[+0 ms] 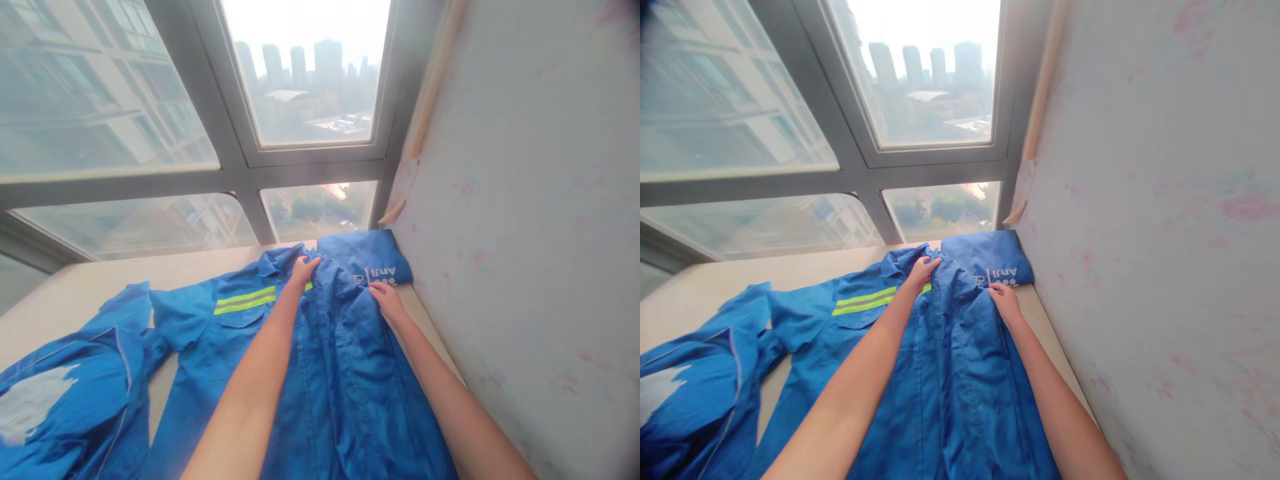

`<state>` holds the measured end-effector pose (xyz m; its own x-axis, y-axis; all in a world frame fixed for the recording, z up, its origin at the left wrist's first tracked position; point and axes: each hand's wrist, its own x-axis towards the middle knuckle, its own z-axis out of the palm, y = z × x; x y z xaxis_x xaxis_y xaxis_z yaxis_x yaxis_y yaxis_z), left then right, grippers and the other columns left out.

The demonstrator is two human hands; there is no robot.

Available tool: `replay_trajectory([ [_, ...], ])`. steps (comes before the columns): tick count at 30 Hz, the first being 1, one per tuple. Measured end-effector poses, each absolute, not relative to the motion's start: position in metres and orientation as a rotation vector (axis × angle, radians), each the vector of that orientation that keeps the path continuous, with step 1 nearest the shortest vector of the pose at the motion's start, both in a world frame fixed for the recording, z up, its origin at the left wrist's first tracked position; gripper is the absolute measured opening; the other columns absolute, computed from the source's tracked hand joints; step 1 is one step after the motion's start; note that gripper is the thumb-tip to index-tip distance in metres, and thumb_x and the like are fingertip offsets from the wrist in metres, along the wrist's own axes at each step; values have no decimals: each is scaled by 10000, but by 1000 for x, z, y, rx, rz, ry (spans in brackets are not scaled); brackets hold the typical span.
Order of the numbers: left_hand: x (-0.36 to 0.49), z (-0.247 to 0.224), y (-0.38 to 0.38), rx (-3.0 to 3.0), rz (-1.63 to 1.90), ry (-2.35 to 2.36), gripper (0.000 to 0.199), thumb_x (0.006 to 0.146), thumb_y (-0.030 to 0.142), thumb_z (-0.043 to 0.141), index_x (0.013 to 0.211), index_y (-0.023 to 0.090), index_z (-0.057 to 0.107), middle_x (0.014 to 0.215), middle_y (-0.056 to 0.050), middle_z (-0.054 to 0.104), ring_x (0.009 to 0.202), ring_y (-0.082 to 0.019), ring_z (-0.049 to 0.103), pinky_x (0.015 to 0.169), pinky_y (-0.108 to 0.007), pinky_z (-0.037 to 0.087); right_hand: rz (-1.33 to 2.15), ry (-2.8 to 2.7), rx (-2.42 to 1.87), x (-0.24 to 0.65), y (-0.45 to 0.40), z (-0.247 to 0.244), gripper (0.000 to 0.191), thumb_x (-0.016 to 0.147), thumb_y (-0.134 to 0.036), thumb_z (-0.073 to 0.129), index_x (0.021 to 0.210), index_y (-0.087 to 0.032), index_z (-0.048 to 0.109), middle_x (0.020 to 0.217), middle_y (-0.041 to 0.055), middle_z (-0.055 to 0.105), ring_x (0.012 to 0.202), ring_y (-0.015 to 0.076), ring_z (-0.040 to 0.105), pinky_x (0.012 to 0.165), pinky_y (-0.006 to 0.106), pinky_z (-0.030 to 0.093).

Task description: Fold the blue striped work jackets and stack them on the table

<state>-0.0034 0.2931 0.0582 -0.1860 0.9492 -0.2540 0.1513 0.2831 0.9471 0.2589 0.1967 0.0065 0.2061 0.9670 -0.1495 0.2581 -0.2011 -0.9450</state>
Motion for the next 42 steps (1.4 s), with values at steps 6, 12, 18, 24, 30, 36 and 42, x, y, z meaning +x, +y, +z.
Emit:
replay_trajectory([
  [6,-9,55,315,1006,1094,1538,536,765,219,741,1274,150,587,920,-58,683,632,-96,596,589,-210,470,1108,-1012,-1545,279,178,-6,528,694,-540,684,1027,-135,745,999,124,762,880,259,704,738,338,554],
  [12,-3,48,313,1046,1169,1602,466,773,172,681,1231,127,611,862,-61,687,681,-129,623,681,-259,524,1053,-908,-1566,289,172,-10,512,695,-557,685,999,-147,720,1045,130,745,955,270,692,805,351,559],
  [18,-12,48,236,1135,1216,1734,578,775,191,671,1328,158,506,1199,-132,652,949,-181,661,880,-307,508,1010,-882,-1662,292,135,5,559,733,-529,639,1146,-152,651,965,111,732,848,247,709,707,333,571],
  [24,-15,30,81,1149,1029,1685,445,776,387,652,1151,157,586,919,-78,708,715,-192,686,677,-312,540,910,-1197,-1883,292,-4,18,509,821,-553,554,1161,-189,663,905,65,736,760,214,708,719,312,552],
  [30,0,29,-25,1224,592,1500,543,826,467,561,1283,178,525,794,-11,697,637,-171,658,639,-278,501,919,-1440,-2083,303,-131,12,492,840,-591,519,1147,-239,672,712,16,708,610,204,671,597,293,518],
  [36,21,46,-70,1378,342,1440,459,882,386,484,1274,149,515,754,-28,713,646,-192,668,671,-287,477,761,-1623,-2009,274,-163,6,538,854,-521,509,1295,-223,588,760,22,685,707,222,677,701,314,538],
  [42,34,64,-102,1747,26,1675,321,879,455,505,1008,188,629,985,-146,720,955,-313,680,795,-363,467,644,-1727,-2059,260,-157,7,489,913,-414,398,1329,-203,547,863,60,694,773,234,690,704,336,520],
])
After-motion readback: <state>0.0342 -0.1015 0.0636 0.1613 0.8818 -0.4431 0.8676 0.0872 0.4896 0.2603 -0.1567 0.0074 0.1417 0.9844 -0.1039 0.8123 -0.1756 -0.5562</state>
